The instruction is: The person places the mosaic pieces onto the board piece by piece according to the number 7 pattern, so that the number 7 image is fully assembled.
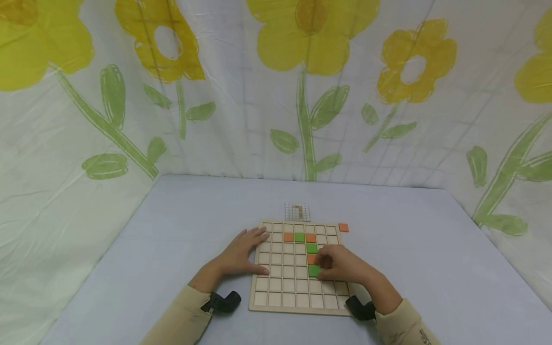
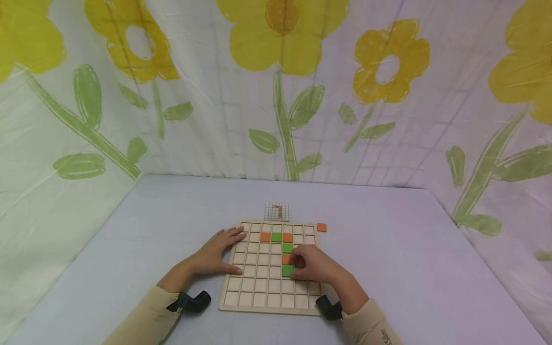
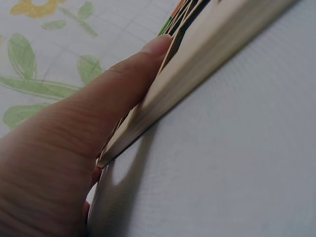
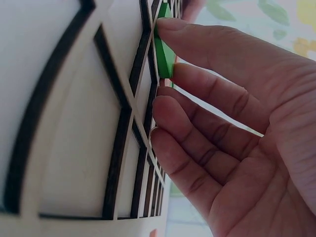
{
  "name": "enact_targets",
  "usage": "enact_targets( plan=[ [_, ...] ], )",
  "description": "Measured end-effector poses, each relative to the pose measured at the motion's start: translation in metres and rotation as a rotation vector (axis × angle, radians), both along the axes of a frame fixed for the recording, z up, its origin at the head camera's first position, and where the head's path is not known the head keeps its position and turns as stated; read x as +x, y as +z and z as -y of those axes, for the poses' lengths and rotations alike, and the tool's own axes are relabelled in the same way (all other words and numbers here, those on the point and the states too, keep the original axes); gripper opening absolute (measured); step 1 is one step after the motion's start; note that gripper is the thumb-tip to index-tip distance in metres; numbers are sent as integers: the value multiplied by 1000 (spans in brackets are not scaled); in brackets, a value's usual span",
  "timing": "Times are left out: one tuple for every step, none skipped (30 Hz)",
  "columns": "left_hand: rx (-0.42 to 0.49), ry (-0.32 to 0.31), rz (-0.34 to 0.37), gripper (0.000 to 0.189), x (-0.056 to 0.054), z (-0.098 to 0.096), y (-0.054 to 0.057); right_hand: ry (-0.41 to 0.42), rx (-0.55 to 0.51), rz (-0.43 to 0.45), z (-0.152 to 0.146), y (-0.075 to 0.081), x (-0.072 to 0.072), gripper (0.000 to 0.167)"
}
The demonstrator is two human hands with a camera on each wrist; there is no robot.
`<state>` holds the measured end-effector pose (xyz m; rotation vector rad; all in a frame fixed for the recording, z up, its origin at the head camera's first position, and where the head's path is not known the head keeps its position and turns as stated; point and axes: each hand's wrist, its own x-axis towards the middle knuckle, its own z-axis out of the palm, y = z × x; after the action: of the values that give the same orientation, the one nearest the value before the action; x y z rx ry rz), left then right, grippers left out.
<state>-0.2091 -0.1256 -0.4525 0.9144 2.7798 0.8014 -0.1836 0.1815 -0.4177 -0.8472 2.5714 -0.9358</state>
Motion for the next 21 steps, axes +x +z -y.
enact_targets(
  plan=[
    [-3, 1, 0, 94, 0, 0, 0, 0, -1, -1, 0, 0, 0, 19],
    [-4, 2, 0, 94, 0, 0, 0, 1, -1, -2, 0, -1, 0, 19],
    [-5, 3, -1, 94, 0, 0, 0, 2, -1, -4, 0, -1, 0, 19],
    [-5, 4, -2, 94, 0, 0, 0, 4, -2, -6, 0, -1, 0, 19],
    [-5, 4, -3, 94, 0, 0, -1, 6, -2, -9, -1, -1, 0, 19],
    [-3, 5, -3, 94, 0, 0, -1, 8, -2, -11, -1, -2, 0, 19],
    [-3, 5, -3, 94, 0, 0, -1, 9, -2, -12, -1, -2, 0, 19],
    [-3, 5, -4, 94, 0, 0, -1, 10, -2, -14, -1, -2, 0, 19],
    [-4, 4, -5, 95, 0, 0, -1, 12, -2, -14, -1, -2, 0, 19],
    [-4, 5, -6, 95, 0, 0, -1, 12, -2, -16, -1, -2, 0, 20],
    [-6, 4, -7, 95, 0, 0, -1, 13, -2, -16, -1, -2, 0, 20],
    [-6, 4, -7, 95, 0, 0, -1, 13, -1, -17, -1, -2, 0, 20],
    [-7, 3, -7, 95, 0, 0, -1, 13, -1, -16, -1, -2, 0, 19],
    [-7, 3, -7, 95, 0, 0, -1, 15, 0, -16, -1, -2, 0, 19],
    [-6, 3, -5, 95, 0, 0, -1, 16, 1, -17, -1, -2, 1, 19],
    [-5, 3, -5, 94, 0, 0, -1, 17, 2, -17, -1, -1, 1, 19],
    [-5, 3, -3, 94, 0, 0, -1, 18, 3, -15, -1, -1, 1, 18],
    [-5, 3, -2, 94, 0, 0, -1, 18, 3, -13, -1, -1, 1, 18],
    [-4, 3, -2, 94, 0, 0, -1, 19, 4, -11, -1, -1, 1, 18],
    [-4, 4, -2, 94, 0, 0, -1, 20, 4, -10, -1, -1, 1, 18],
    [-4, 4, -2, 94, 0, 0, -1, 20, 3, -8, 0, -1, 1, 17]
  ],
)
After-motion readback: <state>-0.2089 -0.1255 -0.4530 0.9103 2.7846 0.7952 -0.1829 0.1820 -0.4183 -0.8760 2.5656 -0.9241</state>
